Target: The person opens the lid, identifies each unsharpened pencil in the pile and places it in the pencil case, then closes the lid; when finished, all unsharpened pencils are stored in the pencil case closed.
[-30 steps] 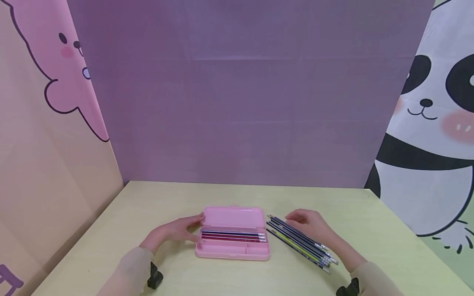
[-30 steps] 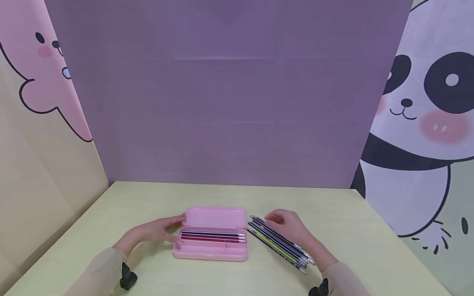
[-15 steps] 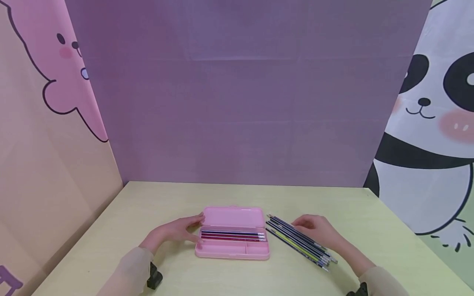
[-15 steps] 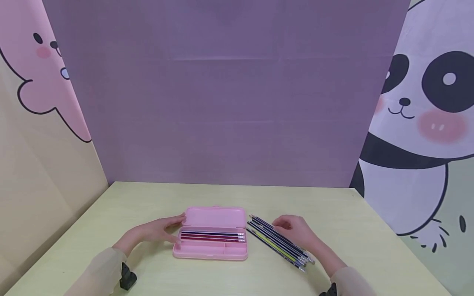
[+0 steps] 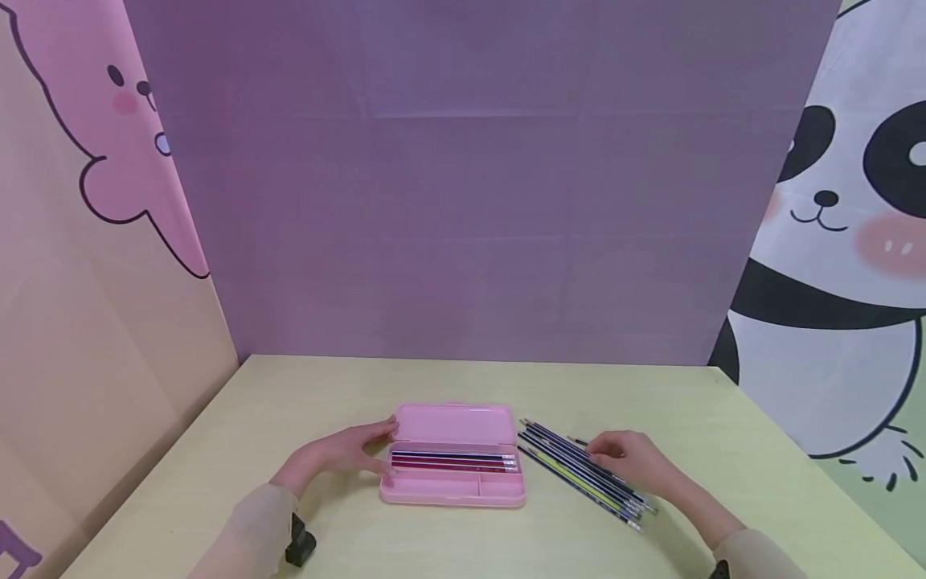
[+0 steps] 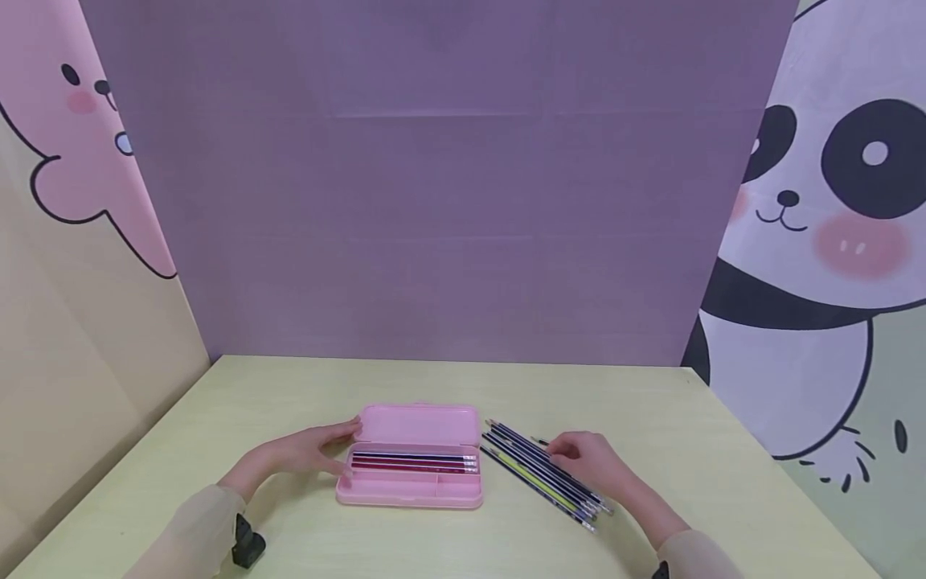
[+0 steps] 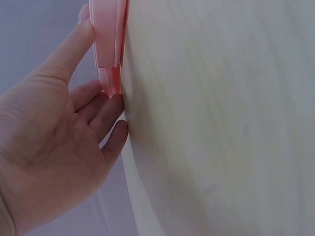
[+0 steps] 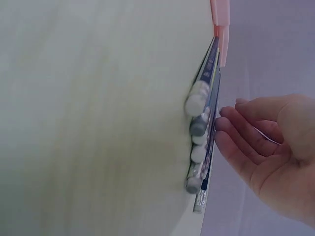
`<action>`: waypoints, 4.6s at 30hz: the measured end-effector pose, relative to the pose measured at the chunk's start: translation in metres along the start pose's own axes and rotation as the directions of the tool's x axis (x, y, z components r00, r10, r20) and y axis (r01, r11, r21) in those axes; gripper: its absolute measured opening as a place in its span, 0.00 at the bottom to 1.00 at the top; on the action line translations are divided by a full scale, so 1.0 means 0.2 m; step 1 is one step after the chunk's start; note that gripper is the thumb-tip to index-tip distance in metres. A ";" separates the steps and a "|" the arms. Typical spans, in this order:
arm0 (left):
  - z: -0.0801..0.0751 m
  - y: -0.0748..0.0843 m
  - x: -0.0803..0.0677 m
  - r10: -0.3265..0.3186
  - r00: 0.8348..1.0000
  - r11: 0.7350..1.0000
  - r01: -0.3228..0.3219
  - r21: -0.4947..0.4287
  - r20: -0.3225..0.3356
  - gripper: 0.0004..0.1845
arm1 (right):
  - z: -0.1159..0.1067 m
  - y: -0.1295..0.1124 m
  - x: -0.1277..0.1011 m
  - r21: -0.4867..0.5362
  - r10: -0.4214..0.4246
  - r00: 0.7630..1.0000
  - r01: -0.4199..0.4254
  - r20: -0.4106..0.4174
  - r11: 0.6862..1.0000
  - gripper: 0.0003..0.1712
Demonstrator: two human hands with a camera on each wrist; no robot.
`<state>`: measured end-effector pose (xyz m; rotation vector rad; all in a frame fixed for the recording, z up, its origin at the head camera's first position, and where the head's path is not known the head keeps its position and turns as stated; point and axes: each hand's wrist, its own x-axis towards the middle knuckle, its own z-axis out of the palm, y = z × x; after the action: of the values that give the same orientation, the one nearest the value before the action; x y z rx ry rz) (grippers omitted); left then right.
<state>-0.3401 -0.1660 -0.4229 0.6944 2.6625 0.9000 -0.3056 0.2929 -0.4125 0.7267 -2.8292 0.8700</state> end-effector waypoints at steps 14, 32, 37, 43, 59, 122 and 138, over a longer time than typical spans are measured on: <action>0.00 -0.02 -0.01 0.005 1.000 1.000 -0.005 0.005 -0.001 0.47 | 0.00 0.02 -0.02 -0.022 -0.001 1.000 0.002 0.032 1.000 0.04; 0.01 -0.01 -0.01 0.004 1.000 1.000 -0.004 -0.014 0.001 0.47 | -0.01 0.03 -0.02 -0.048 0.010 0.999 -0.007 0.052 0.999 0.03; 0.01 -0.01 -0.01 0.001 1.000 1.000 -0.001 -0.015 0.001 0.47 | -0.02 0.03 -0.02 -0.059 0.021 0.998 -0.018 0.053 0.998 0.03; 0.01 0.00 0.00 -0.014 1.000 1.000 0.014 -0.020 0.003 0.47 | -0.02 0.03 -0.02 -0.087 0.072 0.997 -0.068 0.040 0.994 0.04; 0.00 -0.01 0.00 0.005 1.000 1.000 -0.005 -0.004 0.008 0.47 | -0.03 0.04 -0.03 -0.115 0.035 0.995 -0.045 -0.089 0.992 0.02; 0.01 -0.02 0.01 0.005 1.000 1.000 -0.005 -0.002 0.005 0.47 | 0.14 -0.24 0.19 0.009 -0.171 0.970 0.175 -0.170 0.984 0.03; 0.01 -0.02 0.01 0.009 1.000 1.000 -0.009 0.001 -0.002 0.47 | 0.24 -0.34 0.27 0.050 -0.231 0.963 0.240 -0.138 0.970 0.02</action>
<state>-0.3430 -0.1665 -0.4283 0.7072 2.6638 0.9015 -0.3199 0.1947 -0.4063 0.9534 -2.5442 0.9377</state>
